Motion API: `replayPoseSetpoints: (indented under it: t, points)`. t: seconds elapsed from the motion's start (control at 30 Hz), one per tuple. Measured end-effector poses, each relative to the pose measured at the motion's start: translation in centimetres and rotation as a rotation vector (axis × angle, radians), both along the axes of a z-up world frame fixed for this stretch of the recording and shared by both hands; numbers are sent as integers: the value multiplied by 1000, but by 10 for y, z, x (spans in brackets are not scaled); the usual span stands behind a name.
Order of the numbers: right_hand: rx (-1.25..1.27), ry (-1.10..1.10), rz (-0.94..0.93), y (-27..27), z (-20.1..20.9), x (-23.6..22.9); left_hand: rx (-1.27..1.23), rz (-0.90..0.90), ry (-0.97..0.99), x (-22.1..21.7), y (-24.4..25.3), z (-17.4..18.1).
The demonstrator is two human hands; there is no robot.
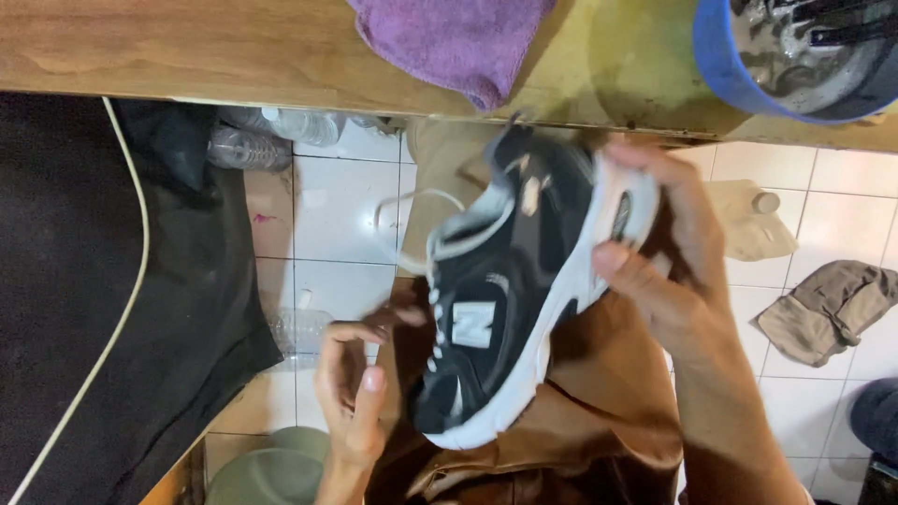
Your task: The person scrubs a black and white sneaker with a brush and wipes it with a purple cloth. They repeatedly dip the brush into a blue bowl of water and continue scrubbing different parts of the shoe, then wipe the shoe with the cloth.
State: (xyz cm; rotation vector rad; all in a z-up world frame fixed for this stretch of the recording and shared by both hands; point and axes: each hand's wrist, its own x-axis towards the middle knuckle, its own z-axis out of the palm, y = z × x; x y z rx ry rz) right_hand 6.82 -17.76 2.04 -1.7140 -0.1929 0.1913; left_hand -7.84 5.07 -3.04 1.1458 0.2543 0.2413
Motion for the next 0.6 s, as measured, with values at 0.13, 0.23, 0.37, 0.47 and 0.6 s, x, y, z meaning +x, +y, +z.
replayPoseSetpoints:
  t: [0.13,0.23,0.37,0.47,0.6]
  points:
    - [-103,-58,267,4,-13,-12,611,-29,31,34,-4,30]
    - [-133,-38,337,16,-5,-19,629,-146,257,56,-17,38]
    - [-350,-114,521,6,15,-8,307,-289,756,84,-25,43]
    - [-506,-69,317,-30,22,10,689,-457,474,77,-20,15]
    - [-755,-603,86,-125,23,72,463,-446,526,71,-22,4]
